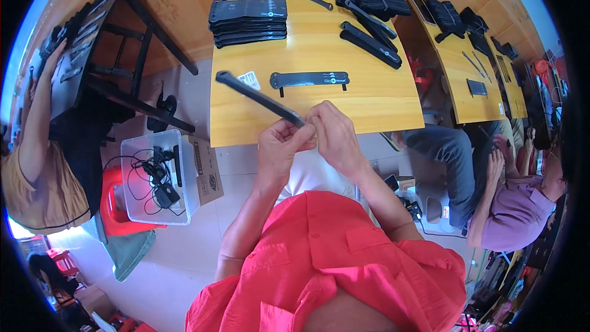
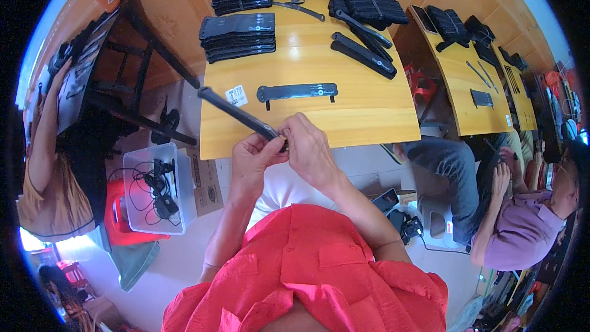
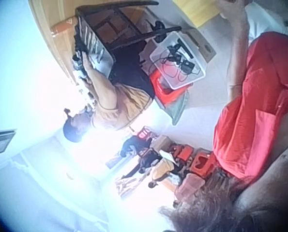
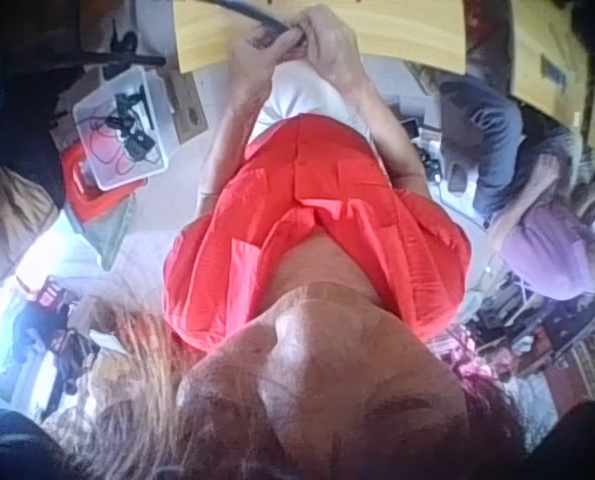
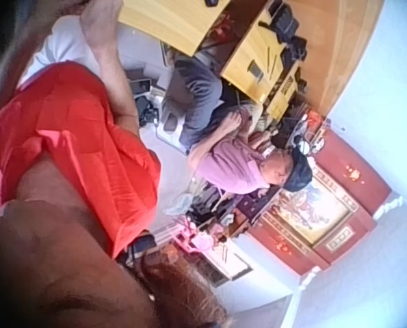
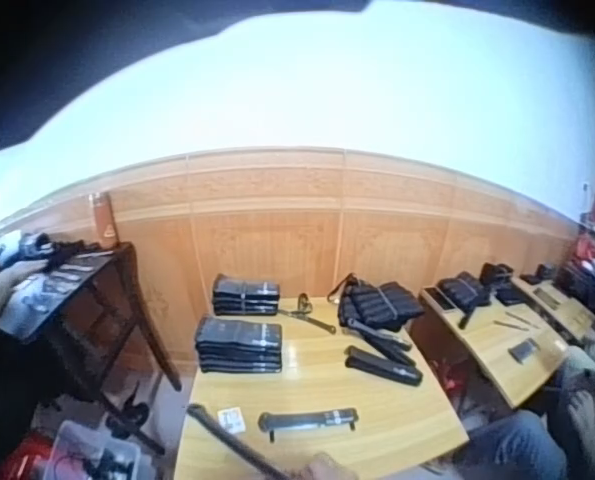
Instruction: Attaching elastic straps to black product components at a manufacturing workbench.
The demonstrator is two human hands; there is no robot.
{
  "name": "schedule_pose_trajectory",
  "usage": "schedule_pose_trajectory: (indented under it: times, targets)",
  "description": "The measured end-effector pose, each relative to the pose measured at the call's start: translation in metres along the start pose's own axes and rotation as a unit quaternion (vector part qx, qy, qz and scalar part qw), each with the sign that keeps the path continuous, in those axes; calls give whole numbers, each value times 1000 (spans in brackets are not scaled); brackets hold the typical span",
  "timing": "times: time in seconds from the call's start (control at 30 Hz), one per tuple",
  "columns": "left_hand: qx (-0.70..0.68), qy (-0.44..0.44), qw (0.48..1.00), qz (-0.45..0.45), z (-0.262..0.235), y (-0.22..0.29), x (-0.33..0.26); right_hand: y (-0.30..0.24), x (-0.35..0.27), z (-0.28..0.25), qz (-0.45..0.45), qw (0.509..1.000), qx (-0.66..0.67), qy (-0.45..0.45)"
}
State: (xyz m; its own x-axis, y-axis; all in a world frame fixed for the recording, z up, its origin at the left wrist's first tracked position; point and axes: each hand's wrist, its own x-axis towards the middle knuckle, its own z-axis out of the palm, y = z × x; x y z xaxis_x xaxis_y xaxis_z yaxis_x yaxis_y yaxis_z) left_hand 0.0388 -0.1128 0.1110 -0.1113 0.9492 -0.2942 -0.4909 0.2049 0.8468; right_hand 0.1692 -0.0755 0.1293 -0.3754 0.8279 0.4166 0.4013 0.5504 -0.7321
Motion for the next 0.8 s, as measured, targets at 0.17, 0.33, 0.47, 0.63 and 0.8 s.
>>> schedule_pose_trajectory:
  times: [0.17,0.33,0.47,0.63,0.8]
  targets:
    - [-47,-16,999,-7,7,5,-3,4,2,-7,52,995,87,9]
    - [-79,-31,996,-32,2,4,-2,-9,-1,-21,47,981,190,-12]
    - [-76,-39,996,-32,1,2,-2,-4,-4,-21,148,953,263,-41]
    - [-42,-47,997,-35,0,1,-3,-5,-6,-21,116,971,202,-46]
    - [-29,-56,998,-21,2,7,-5,-16,-9,-10,-34,999,26,34]
